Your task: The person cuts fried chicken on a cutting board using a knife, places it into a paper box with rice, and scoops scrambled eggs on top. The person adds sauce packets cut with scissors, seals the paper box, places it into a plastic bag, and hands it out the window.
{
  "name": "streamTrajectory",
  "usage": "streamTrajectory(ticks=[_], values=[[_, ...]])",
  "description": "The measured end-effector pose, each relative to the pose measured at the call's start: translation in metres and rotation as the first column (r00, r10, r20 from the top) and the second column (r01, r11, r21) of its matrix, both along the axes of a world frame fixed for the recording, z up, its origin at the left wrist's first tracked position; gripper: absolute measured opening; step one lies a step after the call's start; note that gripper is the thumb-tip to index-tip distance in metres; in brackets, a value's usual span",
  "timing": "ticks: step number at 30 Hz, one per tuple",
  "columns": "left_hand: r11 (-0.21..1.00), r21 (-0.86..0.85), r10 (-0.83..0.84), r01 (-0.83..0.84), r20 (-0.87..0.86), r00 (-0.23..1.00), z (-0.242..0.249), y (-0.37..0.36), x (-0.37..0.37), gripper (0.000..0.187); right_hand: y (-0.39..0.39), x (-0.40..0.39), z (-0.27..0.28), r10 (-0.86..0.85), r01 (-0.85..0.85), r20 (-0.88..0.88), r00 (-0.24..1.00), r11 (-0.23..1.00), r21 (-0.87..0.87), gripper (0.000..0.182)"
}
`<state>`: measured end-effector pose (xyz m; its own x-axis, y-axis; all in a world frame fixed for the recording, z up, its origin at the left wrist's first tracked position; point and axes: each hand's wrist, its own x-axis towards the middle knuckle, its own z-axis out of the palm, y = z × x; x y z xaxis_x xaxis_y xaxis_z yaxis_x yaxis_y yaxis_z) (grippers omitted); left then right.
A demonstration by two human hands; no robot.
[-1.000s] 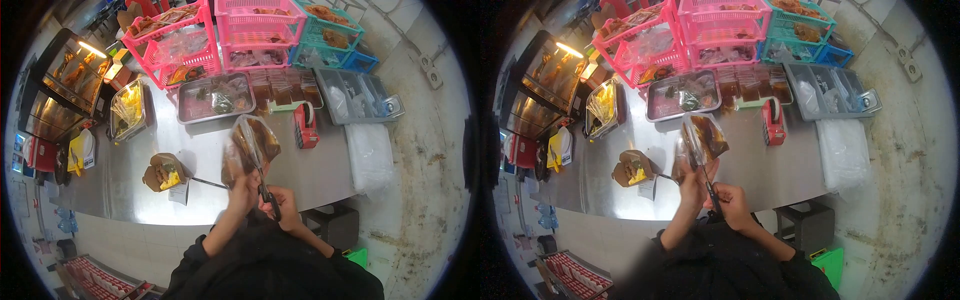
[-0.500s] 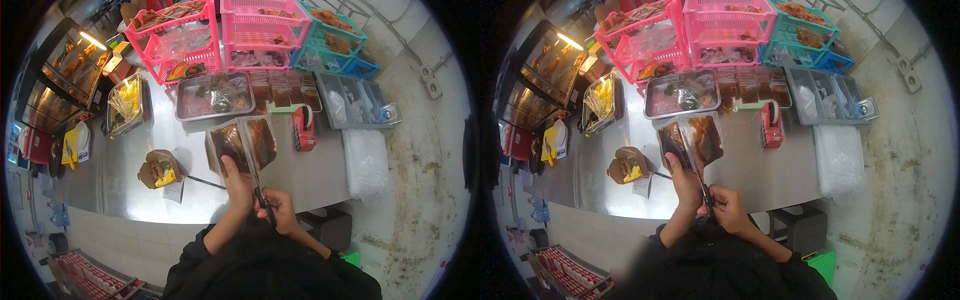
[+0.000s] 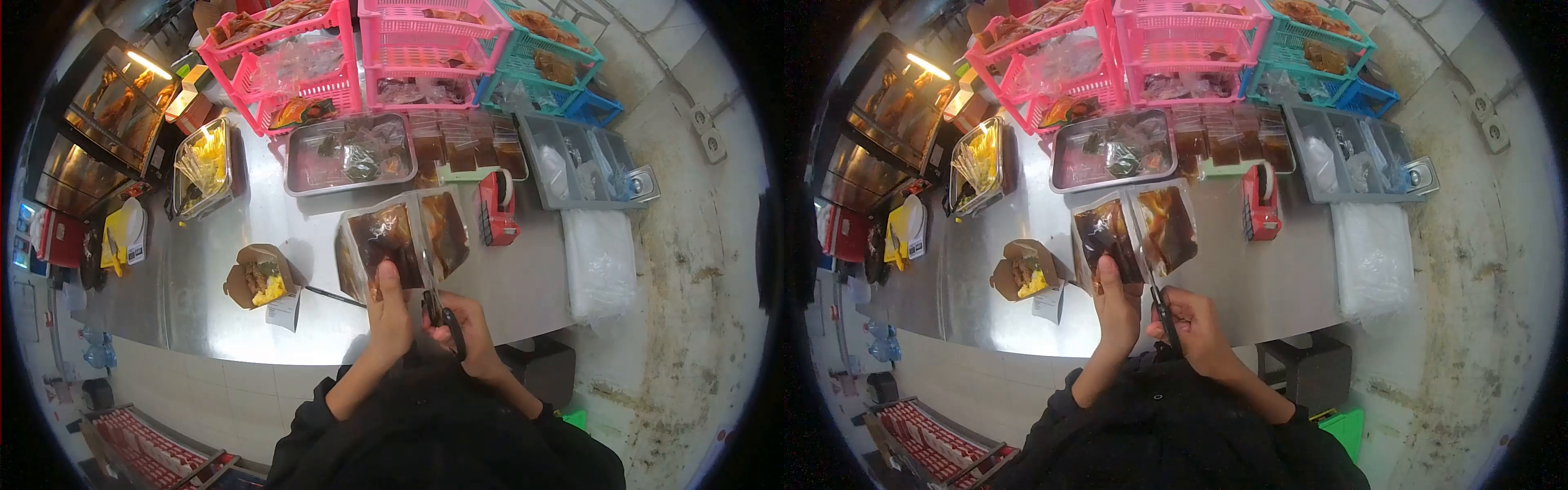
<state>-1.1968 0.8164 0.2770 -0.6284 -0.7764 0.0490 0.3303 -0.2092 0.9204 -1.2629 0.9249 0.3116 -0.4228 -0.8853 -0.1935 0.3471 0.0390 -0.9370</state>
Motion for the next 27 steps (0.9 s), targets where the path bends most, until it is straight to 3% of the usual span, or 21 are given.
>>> streamTrajectory(ticks=[6, 10, 13, 15, 19, 24, 26, 27], values=[[0.993, 0.115, -0.015, 0.001, 0.114, 0.993, 0.013, 0.003, 0.0, 0.043, 0.003, 0.002, -0.002, -0.041, 0.041, 0.043, 0.998, 0.999, 0.01, 0.016], [0.991, 0.052, -0.131, 0.126, 0.108, 0.986, 0.013, 0.008, 0.002, 0.045, 0.0, -0.001, 0.003, -0.088, 0.088, -0.004, 0.996, 0.996, 0.0, 0.016], [0.989, 0.04, -0.15, 0.145, 0.143, 0.978, 0.012, 0.009, 0.004, 0.047, 0.0, 0.002, -0.004, -0.153, 0.156, 0.148, 0.977, 0.988, -0.009, 0.018], [0.987, 0.069, -0.155, 0.145, 0.168, 0.974, 0.016, 0.011, 0.004, 0.049, -0.003, 0.005, -0.005, -0.173, 0.174, 0.043, 0.984, 0.985, -0.019, 0.048], [0.991, 0.011, -0.133, 0.134, 0.217, 0.967, 0.023, 0.015, 0.004, 0.049, -0.006, 0.004, -0.005, -0.2, 0.207, 0.125, 0.972, 0.977, -0.048, 0.048], [0.992, -0.005, -0.123, 0.126, 0.201, 0.972, 0.005, 0.015, 0.002, 0.048, -0.006, 0.007, -0.016, -0.255, 0.252, 0.151, 0.955, 0.967, 0.038, 0.047], [0.983, -0.014, -0.178, 0.181, 0.114, 0.977, -0.006, 0.016, -0.001, 0.048, -0.006, 0.003, -0.021, -0.265, 0.263, 0.203, 0.943, 0.964, 0.039, 0.044], [0.996, -0.016, -0.085, 0.088, 0.147, 0.986, -0.008, 0.021, -0.005, 0.043, -0.006, -0.001, -0.023, -0.277, 0.277, 0.25, 0.928, 0.96, 0.039, 0.042]])
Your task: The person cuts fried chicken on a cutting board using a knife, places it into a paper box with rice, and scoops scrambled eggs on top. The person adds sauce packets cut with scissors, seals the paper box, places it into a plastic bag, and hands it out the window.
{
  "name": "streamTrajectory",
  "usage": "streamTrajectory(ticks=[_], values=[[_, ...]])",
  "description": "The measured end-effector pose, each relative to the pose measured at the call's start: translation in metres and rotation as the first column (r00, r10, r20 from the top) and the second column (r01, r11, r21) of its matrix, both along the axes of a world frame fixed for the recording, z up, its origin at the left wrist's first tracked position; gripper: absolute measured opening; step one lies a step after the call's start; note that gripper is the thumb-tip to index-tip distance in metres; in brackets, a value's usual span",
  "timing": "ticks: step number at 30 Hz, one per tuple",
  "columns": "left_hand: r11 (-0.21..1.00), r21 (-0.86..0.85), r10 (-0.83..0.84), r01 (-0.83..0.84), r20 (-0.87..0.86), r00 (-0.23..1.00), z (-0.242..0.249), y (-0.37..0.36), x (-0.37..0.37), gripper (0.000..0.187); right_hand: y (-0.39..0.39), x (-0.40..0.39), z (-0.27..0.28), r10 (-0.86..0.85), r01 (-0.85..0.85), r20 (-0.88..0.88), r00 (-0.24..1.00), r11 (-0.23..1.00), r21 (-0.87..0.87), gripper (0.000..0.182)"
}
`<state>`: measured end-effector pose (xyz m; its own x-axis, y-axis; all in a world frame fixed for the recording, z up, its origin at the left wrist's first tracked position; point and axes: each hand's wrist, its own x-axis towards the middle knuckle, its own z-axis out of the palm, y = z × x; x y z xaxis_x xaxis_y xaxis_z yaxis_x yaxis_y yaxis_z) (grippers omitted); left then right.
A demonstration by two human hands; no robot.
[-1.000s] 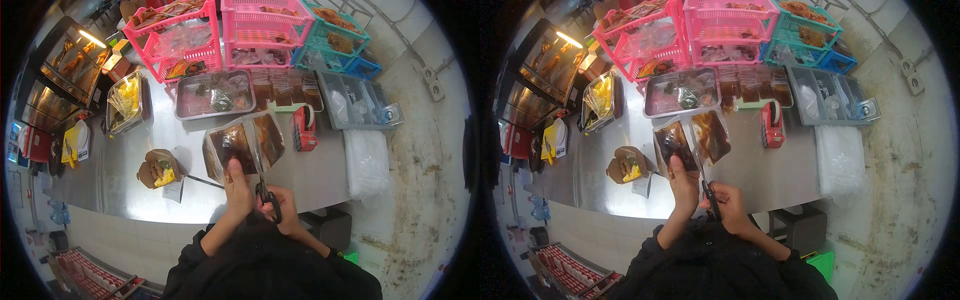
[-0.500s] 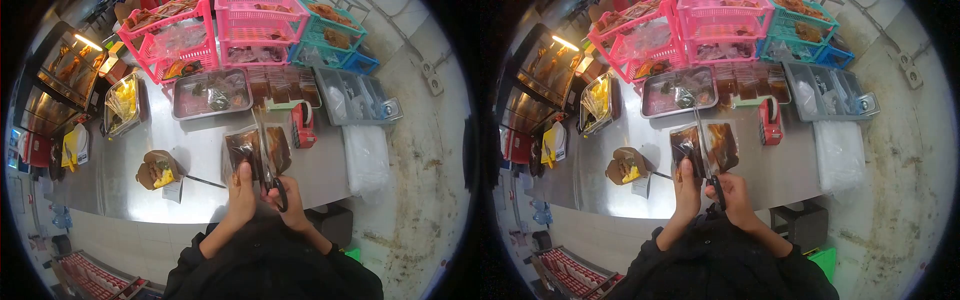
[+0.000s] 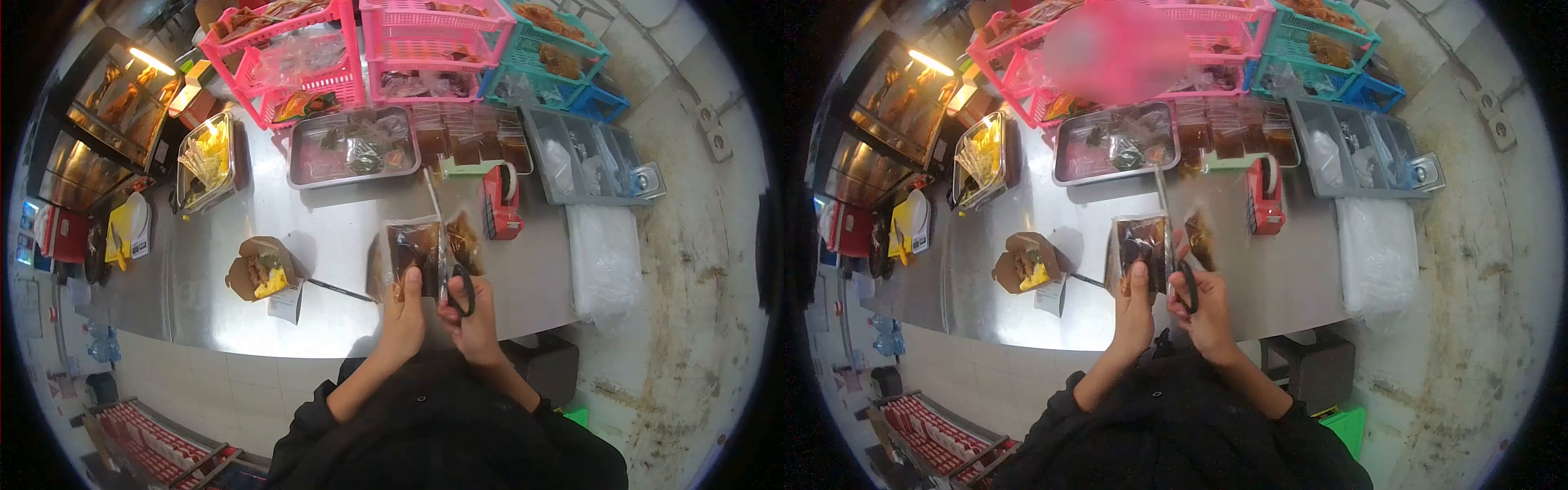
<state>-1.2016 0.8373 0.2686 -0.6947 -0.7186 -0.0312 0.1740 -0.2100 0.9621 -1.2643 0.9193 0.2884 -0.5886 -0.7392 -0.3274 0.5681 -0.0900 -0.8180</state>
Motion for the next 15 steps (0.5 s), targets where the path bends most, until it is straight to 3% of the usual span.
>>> streamTrajectory(ticks=[3, 4, 5, 7, 8, 9, 10, 11, 12, 14, 15], values=[[0.995, 0.063, -0.081, 0.073, 0.132, 0.988, -0.007, -0.005, 0.014, 0.042, 0.003, -0.02, -0.012, -0.008, 0.02, -0.079, 0.997, 0.989, 0.148, 0.034], [0.993, 0.064, -0.107, 0.097, 0.176, 0.979, -0.016, -0.008, 0.019, 0.041, 0.01, -0.032, -0.035, 0.084, -0.002, -0.246, 0.966, 0.948, 0.317, 0.034], [0.995, 0.059, -0.087, 0.077, 0.182, 0.979, -0.021, -0.012, 0.026, 0.041, 0.017, -0.045, -0.063, 0.195, 0.016, -0.393, 0.899, 0.88, 0.475, 0.033], [0.987, -0.038, -0.128, 0.159, 0.419, 0.899, -0.029, -0.02, 0.042, 0.04, 0.038, -0.051, -0.089, 0.36, 0.24, -0.608, 0.708, 0.686, 0.687, 0.027], [0.968, -0.063, -0.187, 0.243, 0.462, 0.867, -0.052, -0.027, 0.054, 0.037, 0.051, -0.053, -0.108, 0.361, 0.243, -0.61, 0.706, 0.685, 0.687, 0.027], [0.968, -0.062, -0.19, 0.245, 0.458, 0.868, -0.051, -0.034, 0.063, 0.037, 0.066, -0.054, -0.129, 0.357, 0.4, -0.7, 0.618, 0.624, 0.671, 0.024], [0.909, -0.044, -0.285, 0.414, 0.66, 0.695, -0.05, -0.04, 0.072, 0.038, 0.08, -0.056, -0.147, 0.363, 0.547, -0.774, 0.519, 0.555, 0.627, 0.022], [0.826, 0.015, -0.333, 0.564, 0.82, 0.465, -0.049, -0.043, 0.075, 0.04, 0.093, -0.06, -0.163, 0.363, 0.549, -0.774, 0.519, 0.552, 0.628, 0.022], [0.825, 0.017, -0.336, 0.566, 0.819, 0.465, -0.052, -0.041, 0.075, 0.04, 0.105, -0.064, -0.177, 0.401, 0.567, -0.769, 0.498, 0.52, 0.639, 0.022], [0.75, -0.16, -0.208, 0.642, 0.864, 0.458, -0.061, -0.04, 0.073, 0.039, 0.113, -0.069, -0.184, 0.439, 0.583, -0.761, 0.477, 0.49, 0.648, 0.023], [0.706, -0.328, -0.139, 0.627, 0.805, 0.577, -0.063, -0.04, 0.062, 0.037, 0.112, -0.07, -0.18, 0.449, 0.608, -0.807, 0.384, 0.535, 0.587, 0.027]])
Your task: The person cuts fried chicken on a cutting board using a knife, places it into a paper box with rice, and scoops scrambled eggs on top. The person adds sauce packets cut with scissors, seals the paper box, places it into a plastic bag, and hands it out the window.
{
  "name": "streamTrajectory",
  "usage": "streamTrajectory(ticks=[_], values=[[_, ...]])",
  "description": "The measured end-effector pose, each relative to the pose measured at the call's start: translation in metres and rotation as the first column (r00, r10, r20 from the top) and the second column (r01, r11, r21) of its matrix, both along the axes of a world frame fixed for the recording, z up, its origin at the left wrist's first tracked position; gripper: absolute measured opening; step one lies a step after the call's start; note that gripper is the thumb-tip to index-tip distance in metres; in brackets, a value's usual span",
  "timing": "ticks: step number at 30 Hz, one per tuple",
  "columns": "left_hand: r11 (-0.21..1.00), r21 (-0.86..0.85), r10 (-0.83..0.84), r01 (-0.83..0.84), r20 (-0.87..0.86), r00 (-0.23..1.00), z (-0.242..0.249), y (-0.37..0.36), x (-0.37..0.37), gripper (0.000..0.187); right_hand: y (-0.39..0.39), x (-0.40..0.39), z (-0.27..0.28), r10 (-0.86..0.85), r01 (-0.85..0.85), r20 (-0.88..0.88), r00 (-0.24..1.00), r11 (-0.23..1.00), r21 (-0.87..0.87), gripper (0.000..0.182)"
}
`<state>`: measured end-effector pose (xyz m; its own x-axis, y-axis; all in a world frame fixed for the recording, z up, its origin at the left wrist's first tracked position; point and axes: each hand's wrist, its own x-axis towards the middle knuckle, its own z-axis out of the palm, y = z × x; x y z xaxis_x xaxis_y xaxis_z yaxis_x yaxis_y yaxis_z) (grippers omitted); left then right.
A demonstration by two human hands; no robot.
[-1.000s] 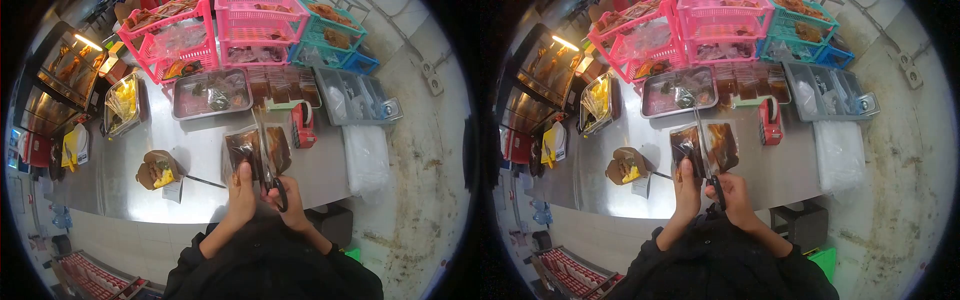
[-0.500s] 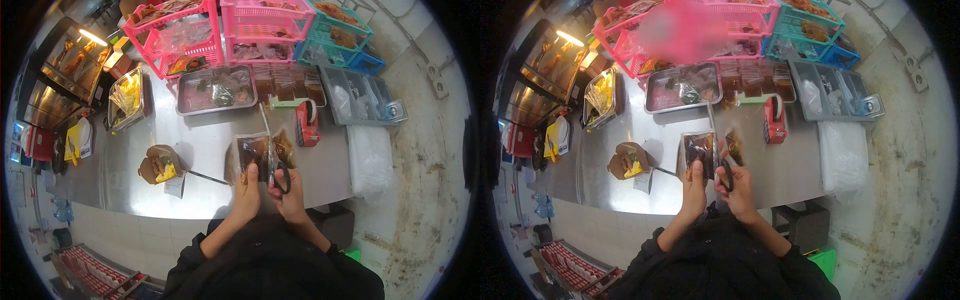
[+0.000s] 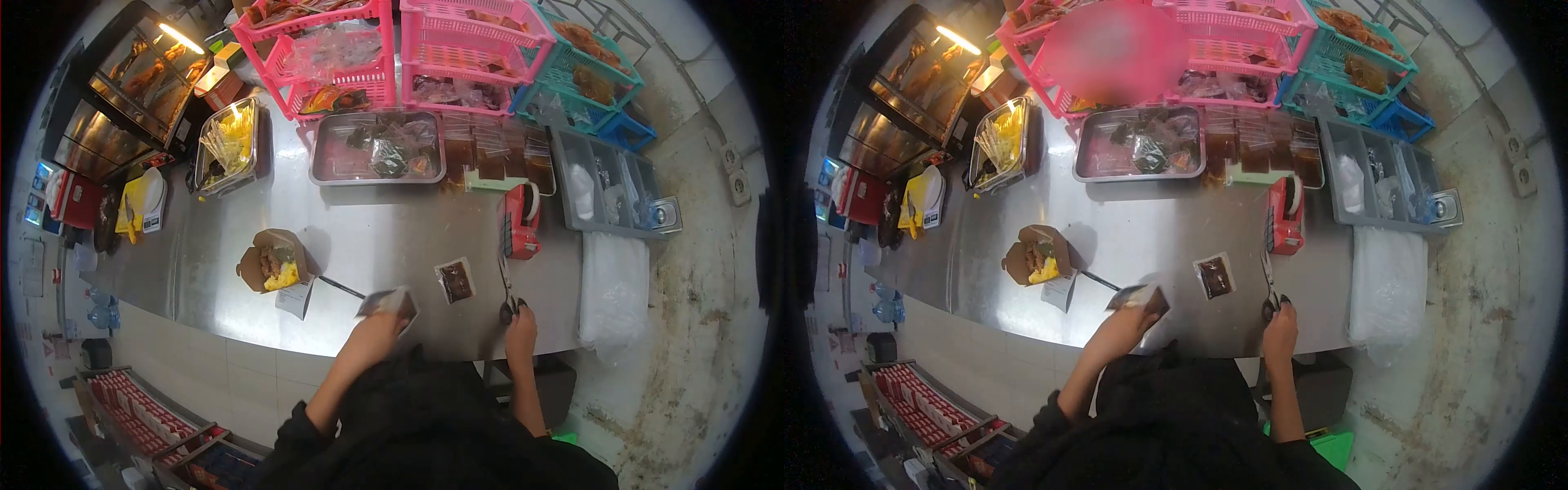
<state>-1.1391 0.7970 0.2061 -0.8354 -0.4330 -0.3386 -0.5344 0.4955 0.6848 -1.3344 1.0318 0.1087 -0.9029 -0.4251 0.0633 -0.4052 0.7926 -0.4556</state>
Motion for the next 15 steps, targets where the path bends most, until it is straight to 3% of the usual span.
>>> streamTrajectory(ticks=[1, 2, 3, 4, 5, 7, 8, 10, 12, 14, 15], values=[[0.995, -0.102, -0.034, 0.019, -0.145, 0.989, -0.001, 0.0, -0.019, 0.036, -0.001, -0.001, 0.006, 0.058, -0.059, -0.087, 0.995, 0.998, -0.016, 0.031], [0.994, -0.093, -0.077, 0.051, -0.302, 0.95, -0.005, -0.004, -0.044, 0.037, -0.007, 0.001, 0.018, 0.067, -0.068, -0.086, 0.994, 0.998, -0.017, 0.031], [0.993, -0.092, -0.11, 0.077, -0.449, 0.887, -0.012, -0.009, -0.073, 0.037, -0.021, 0.004, 0.034, 0.053, -0.041, 0.094, 0.994, 0.99, -0.132, 0.034], [0.99, -0.015, -0.134, 0.138, -0.349, 0.928, -0.023, -0.014, -0.103, 0.039, -0.034, 0.007, 0.041, 0.069, -0.001, 0.273, 0.96, 0.971, -0.24, 0.038], [0.981, 0.069, -0.159, 0.181, -0.247, 0.956, -0.033, -0.019, -0.131, 0.042, -0.044, 0.009, 0.029, 0.102, -0.032, 0.275, 0.956, 0.968, -0.25, 0.038], [0.982, 0.155, -0.139, 0.112, 0.173, 0.975, -0.036, -0.022, -0.171, 0.047, -0.065, 0.011, 0.004, 0.366, -0.364, 0.002, 0.931, 0.927, -0.09, 0.047], [0.986, 0.152, -0.096, 0.07, 0.169, 0.981, -0.037, -0.023, -0.166, 0.047, -0.077, 0.013, 0.0, 0.406, -0.404, -0.003, 0.914, 0.91, -0.09, 0.047], [0.999, 0.021, -0.039, 0.038, 0.002, 0.999, -0.022, -0.007, -0.145, 0.052, -0.104, 0.027, 0.007, 0.29, -0.276, 0.116, 0.95, 0.953, -0.122, 0.045], [0.94, 0.338, 0.103, -0.035, -0.184, 0.978, -0.02, -0.004, -0.104, 0.046, -0.114, 0.02, -0.004, 0.319, -0.29, 0.201, 0.926, 0.943, -0.161, 0.051], [0.883, 0.454, 0.269, -0.117, -0.286, 0.92, -0.02, -0.001, -0.051, 0.038, -0.126, 0.016, 0.005, 0.18, -0.226, 0.429, 0.885, 0.973, 0.058, 0.054], [0.859, 0.468, 0.384, -0.206, -0.325, 0.864, -0.028, 0.003, -0.023, 0.034, -0.123, 0.008, -0.012, 0.372, -0.374, 0.414, 0.831, 0.924, -0.081, 0.032]])
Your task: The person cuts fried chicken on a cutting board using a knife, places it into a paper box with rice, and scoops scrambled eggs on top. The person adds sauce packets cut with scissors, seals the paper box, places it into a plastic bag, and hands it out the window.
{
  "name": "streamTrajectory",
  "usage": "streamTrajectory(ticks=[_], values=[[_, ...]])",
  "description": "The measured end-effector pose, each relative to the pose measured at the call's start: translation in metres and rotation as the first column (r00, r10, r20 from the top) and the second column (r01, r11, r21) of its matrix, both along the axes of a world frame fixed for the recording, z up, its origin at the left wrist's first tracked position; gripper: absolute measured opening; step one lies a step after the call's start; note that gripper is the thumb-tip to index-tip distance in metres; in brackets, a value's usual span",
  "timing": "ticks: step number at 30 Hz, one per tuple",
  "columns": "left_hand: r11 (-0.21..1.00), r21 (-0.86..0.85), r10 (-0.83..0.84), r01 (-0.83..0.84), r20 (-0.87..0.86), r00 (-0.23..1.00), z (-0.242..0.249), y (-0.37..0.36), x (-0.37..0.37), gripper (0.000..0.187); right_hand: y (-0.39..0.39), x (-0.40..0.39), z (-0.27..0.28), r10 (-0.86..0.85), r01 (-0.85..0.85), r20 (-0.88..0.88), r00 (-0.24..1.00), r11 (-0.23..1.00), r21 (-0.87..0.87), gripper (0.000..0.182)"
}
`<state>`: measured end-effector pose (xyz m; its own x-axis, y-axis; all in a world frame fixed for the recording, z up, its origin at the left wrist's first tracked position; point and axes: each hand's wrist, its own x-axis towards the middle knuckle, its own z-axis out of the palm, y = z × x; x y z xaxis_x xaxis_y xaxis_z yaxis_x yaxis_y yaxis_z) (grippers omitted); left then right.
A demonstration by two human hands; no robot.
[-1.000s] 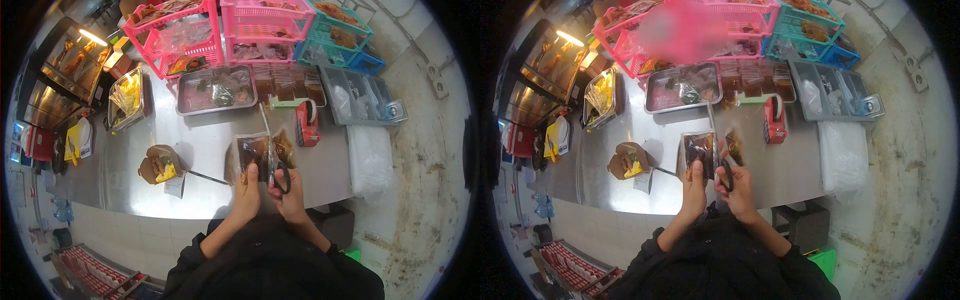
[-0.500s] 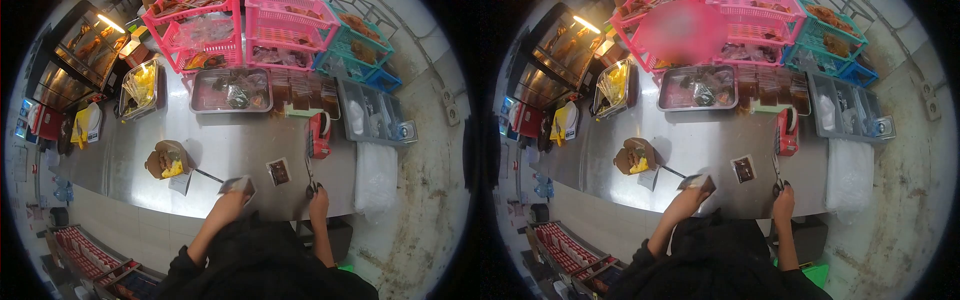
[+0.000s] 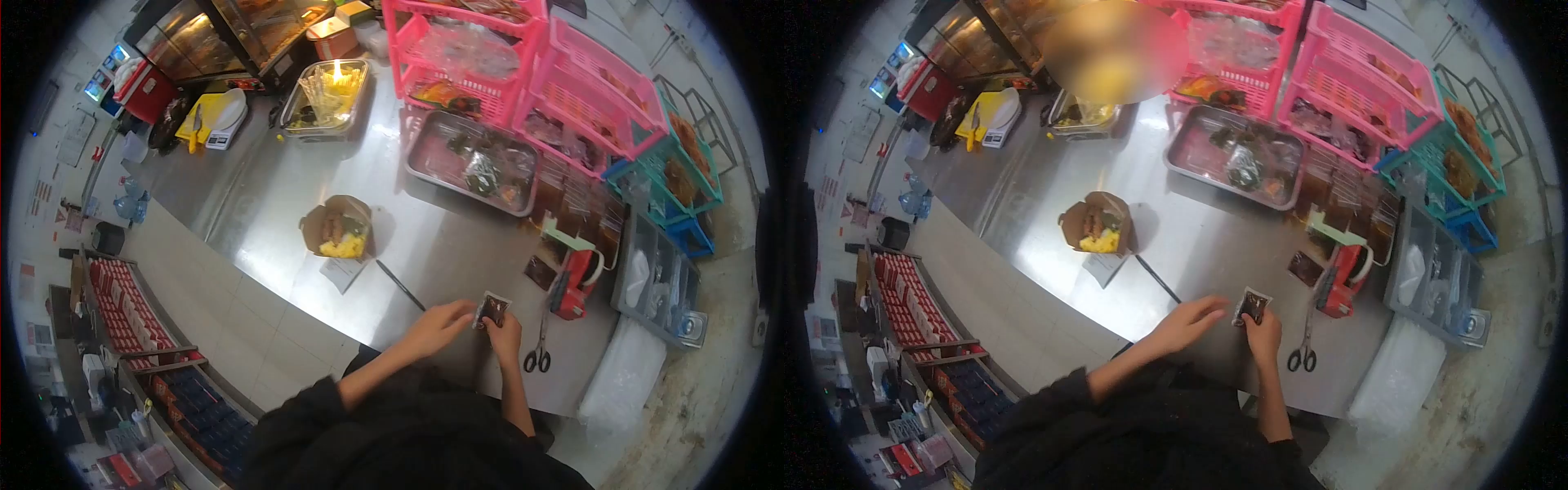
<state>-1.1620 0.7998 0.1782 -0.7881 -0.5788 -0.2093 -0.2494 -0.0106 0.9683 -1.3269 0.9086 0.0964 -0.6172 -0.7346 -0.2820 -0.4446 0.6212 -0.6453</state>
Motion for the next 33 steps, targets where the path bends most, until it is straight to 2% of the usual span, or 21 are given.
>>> streamTrajectory(ticks=[1, 3, 4, 5, 7, 8, 10, 11, 12, 13, 15, 16, 18, 22, 25, 27, 28, 29, 30, 31, 33], values=[[0.992, 0.009, 0.124, -0.123, -0.051, 0.991, -0.011, 0.003, 0.029, 0.03, -0.011, 0.008, 0.015, 0.008, -0.008, 0.001, 1.0, 1.0, -0.007, 0.032], [0.954, 0.126, 0.275, -0.273, 0.006, 0.962, -0.021, -0.003, 0.089, 0.029, -0.042, 0.036, 0.061, 0.035, 0.01, 0.373, 0.927, 0.993, -0.118, 0.018], [0.905, 0.156, 0.4, -0.397, 0.007, 0.916, -0.022, -0.008, 0.117, 0.028, -0.058, 0.055, 0.063, 0.122, 0.012, 0.462, 0.879, 0.961, -0.277, 0.018], [0.84, 0.187, 0.516, -0.508, 0.011, 0.857, -0.024, -0.015, 0.142, 0.027, -0.078, 0.075, 0.08, 0.193, -0.028, 0.5, 0.844, 0.948, -0.318, 0.018], [0.719, 0.083, 0.692, -0.691, 0.013, 0.722, -0.017, -0.037, 0.183, 0.022, -0.122, 0.112, 0.104, 0.253, -0.05, 0.528, 0.811, 0.928, -0.368, 0.018], [0.733, 0.077, 0.677, -0.676, 0.009, 0.736, -0.014, -0.051, 0.197, 0.022, -0.143, 0.13, 0.106, 0.274, -0.055, 0.574, 0.772, 0.928, -0.368, 0.018], [0.632, 0.039, 0.772, -0.774, -0.123, 0.624, -0.009, -0.087, 0.23, 0.018, -0.178, 0.158, 0.111, 0.266, -0.016, 0.623, 0.735, 0.926, -0.376, 0.019], [0.667, 0.031, 0.742, -0.745, -0.116, 0.66, -0.004, -0.106, 0.247, 0.018, -0.191, 0.169, 0.114, 0.163, -0.059, 0.275, 0.948, 0.935, -0.35, 0.02], [0.682, 0.01, 0.726, -0.731, -0.128, 0.675, -0.002, -0.125, 0.257, 0.017, -0.205, 0.176, 0.117, 0.051, -0.09, -0.137, 0.989, 0.952, -0.291, 0.021], [0.691, -0.001, 0.716, -0.723, -0.138, 0.684, -0.003, -0.139, 0.265, 0.016, -0.219, 0.18, 0.118, 0.018, -0.059, -0.145, 0.989, 0.956, -0.286, 0.021], [0.757, -0.041, 0.638, -0.652, -0.167, 0.751, -0.006, -0.165, 0.284, 0.017, -0.24, 0.187, 0.111, 0.029, -0.162, -0.408, 0.913, 0.942, -0.295, 0.023], [0.793, -0.096, 0.577, -0.602, -0.198, 0.792, -0.006, -0.177, 0.291, 0.017, -0.25, 0.189, 0.109, 0.004, -0.132, -0.411, 0.912, 0.95, -0.284, 0.023], [0.838, -0.083, 0.516, -0.54, -0.203, 0.832, -0.005, -0.194, 0.296, 0.017, -0.263, 0.194, 0.1, 0.116, -0.171, -0.541, 0.833, 0.984, -0.051, 0.025], [0.903, -0.105, 0.386, -0.416, -0.227, 0.894, 0.0, -0.215, 0.291, 0.018, -0.273, 0.197, 0.088, 0.078, -0.123, -0.676, 0.733, 0.992, -0.018, 0.021], [0.927, -0.073, 0.345, -0.368, -0.223, 0.912, 0.008, -0.216, 0.281, 0.018, -0.271, 0.203, 0.088, 0.158, -0.236, -0.707, 0.689, 0.972, -0.014, 0.014], [0.88, -0.374, 0.219, -0.294, -0.23, 0.948, 0.011, -0.217, 0.279, 0.016, -0.268, 0.212, 0.084, 0.233, -0.415, -0.742, 0.629, 0.907, -0.067, 0.01], [0.844, -0.465, 0.171, -0.267, -0.238, 0.956, 0.016, -0.216, 0.278, 0.017, -0.264, 0.219, 0.079, 0.232, -0.406, -0.74, 0.631, 0.912, -0.061, 0.01], [0.85, -0.458, 0.165, -0.26, -0.237, 0.957, 0.017, -0.215, 0.276, 0.017, -0.26, 0.227, 0.075, 0.31, -0.484, -0.735, 0.603, 0.875, -0.028, 0.009], [0.802, -0.561, 0.091, -0.205, -0.224, 0.97, 0.018, -0.214, 0.273, 0.018, -0.257, 0.231, 0.07, 0.386, -0.558, -0.726, 0.568, 0.83, 0.004, 0.009], [0.74, -0.656, 0.017, -0.149, -0.203, 0.979, 0.02, -0.211, 0.269, 0.019, -0.255, 0.233, 0.067, 0.387, -0.551, -0.724, 0.571, 0.835, 0.011, 0.009], [0.756, -0.648, -0.058, -0.095, -0.21, 0.976, 0.027, -0.207, 0.243, 0.023, -0.249, 0.233, 0.061, 0.476, -0.502, -0.709, 0.52, 0.842, 0.198, 0.01]])
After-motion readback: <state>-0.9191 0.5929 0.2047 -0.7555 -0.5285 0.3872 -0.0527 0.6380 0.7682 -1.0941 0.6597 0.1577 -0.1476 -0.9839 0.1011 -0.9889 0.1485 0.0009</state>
